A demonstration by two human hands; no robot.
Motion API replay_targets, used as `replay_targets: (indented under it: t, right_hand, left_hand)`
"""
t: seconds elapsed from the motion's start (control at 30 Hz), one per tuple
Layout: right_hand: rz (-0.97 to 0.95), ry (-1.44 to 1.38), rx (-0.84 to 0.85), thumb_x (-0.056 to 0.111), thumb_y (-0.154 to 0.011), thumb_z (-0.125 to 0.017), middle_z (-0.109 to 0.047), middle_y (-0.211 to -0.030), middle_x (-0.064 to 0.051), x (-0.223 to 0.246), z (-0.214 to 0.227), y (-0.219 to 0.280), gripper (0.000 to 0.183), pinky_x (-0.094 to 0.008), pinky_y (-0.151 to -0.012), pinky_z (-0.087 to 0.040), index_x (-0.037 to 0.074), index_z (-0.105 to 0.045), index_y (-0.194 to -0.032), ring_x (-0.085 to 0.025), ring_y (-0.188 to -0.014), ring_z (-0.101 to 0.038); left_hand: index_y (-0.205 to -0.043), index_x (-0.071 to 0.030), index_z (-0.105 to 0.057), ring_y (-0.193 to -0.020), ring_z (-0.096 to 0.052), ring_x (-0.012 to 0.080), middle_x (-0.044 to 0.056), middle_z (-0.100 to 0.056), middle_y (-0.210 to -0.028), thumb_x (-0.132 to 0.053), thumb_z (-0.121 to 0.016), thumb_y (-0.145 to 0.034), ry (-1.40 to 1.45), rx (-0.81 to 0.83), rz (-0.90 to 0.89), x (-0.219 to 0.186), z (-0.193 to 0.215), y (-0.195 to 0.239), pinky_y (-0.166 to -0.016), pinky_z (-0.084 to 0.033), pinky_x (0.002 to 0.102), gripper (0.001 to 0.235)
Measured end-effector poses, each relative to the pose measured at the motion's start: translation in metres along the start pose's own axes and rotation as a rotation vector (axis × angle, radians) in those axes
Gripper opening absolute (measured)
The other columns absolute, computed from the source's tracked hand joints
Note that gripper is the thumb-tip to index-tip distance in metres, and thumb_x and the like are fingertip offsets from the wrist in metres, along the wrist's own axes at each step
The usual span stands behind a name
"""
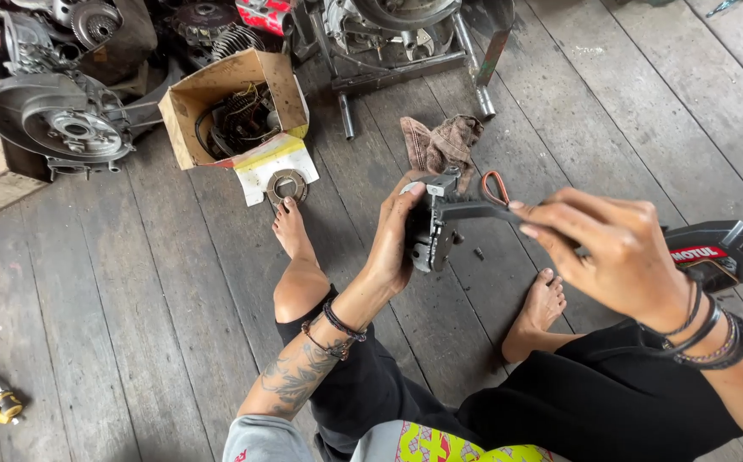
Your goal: Cleaning a motorcycle engine component using a wire brush and a rag while sitting on the floor.
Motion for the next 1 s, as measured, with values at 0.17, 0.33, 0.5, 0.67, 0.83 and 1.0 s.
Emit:
replay_targets:
  t: [0.17,0.33,0.5,0.67,0.83,1.0]
  right_hand:
    - [-0.078,0.021,-0.017,0.01,-0.097,-0.076,-0.072,-0.087,-0.007,-0.016,0.016,-0.012,0.013,-0.025,-0.045,-0.041,0.003,-0.078,-0.108,-0.011,-0.054,-0.053]
    - [0.043,-0.045,-0.034,0.014,-0.09,-0.079,-0.077,-0.094,-0.01,-0.015,-0.001,0.01,0.019,-0.019,-0.041,-0.048,0.011,-0.075,-0.109,-0.008,-0.055,-0.063]
    - [-0.062,0.049,-0.018,0.014,-0.097,-0.076,-0.07,-0.087,0.001,-0.01,0.021,-0.012,0.014,-0.024,-0.046,-0.036,0.011,-0.078,-0.11,-0.008,-0.053,-0.052]
    - [0.011,-0.061,0.022,0.014,-0.09,-0.078,-0.077,-0.093,-0.01,-0.018,-0.007,0.003,0.023,-0.018,-0.037,-0.045,0.013,-0.076,-0.113,-0.007,-0.047,-0.057]
    - [-0.089,0.118,-0.025,0.014,-0.099,-0.077,-0.077,-0.092,-0.006,-0.026,0.015,-0.001,0.008,-0.023,-0.042,-0.035,0.008,-0.08,-0.104,-0.008,-0.048,-0.052]
    - [-0.068,-0.146,-0.008,0.02,-0.097,-0.067,-0.077,-0.098,-0.013,-0.009,-0.011,0.005,0.023,-0.019,-0.029,-0.034,0.002,-0.071,-0.112,-0.004,-0.034,-0.042]
  left_hand:
    - [-0.108,-0.006,-0.057,-0.073,-0.07,0.026,0.015,-0.065,-0.087,-0.036,-0.057,-0.1,-0.003,-0.03,-0.014,-0.003,0.01,0.0,-0.058,-0.065,0.045,0.031]
    - [-0.111,-0.003,-0.062,-0.069,-0.07,0.0286,0.017,-0.069,-0.094,-0.038,-0.06,-0.097,-0.07,-0.043,-0.048,-0.005,0.011,0.001,-0.056,-0.065,0.043,0.038]
    - [-0.113,-0.001,-0.06,-0.073,-0.071,0.0282,0.02,-0.07,-0.091,-0.038,-0.059,-0.098,0.002,0.012,-0.049,-0.002,0.013,-0.003,-0.055,-0.064,0.043,0.04]
    - [-0.111,-0.004,-0.058,-0.068,-0.07,0.0298,0.021,-0.068,-0.094,-0.044,-0.063,-0.095,-0.008,0.045,-0.062,0.0,0.014,-0.003,-0.052,-0.065,0.044,0.043]
    - [-0.114,-0.002,-0.056,-0.073,-0.071,0.0307,0.022,-0.069,-0.091,-0.036,-0.056,-0.099,0.069,0.041,-0.085,-0.004,0.018,-0.005,-0.054,-0.063,0.045,0.037]
    - [-0.11,-0.003,-0.06,-0.075,-0.072,0.0288,0.015,-0.066,-0.091,-0.046,-0.063,-0.095,0.012,0.026,-0.204,-0.017,0.014,0.0,-0.058,-0.065,0.044,0.046]
Point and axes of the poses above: each hand's wrist, its own y-axis away from the middle knuckle, its own z-axis out of the back of the hand, x = y × z, the point moved 10 cm from there along -y, towards the middle knuckle
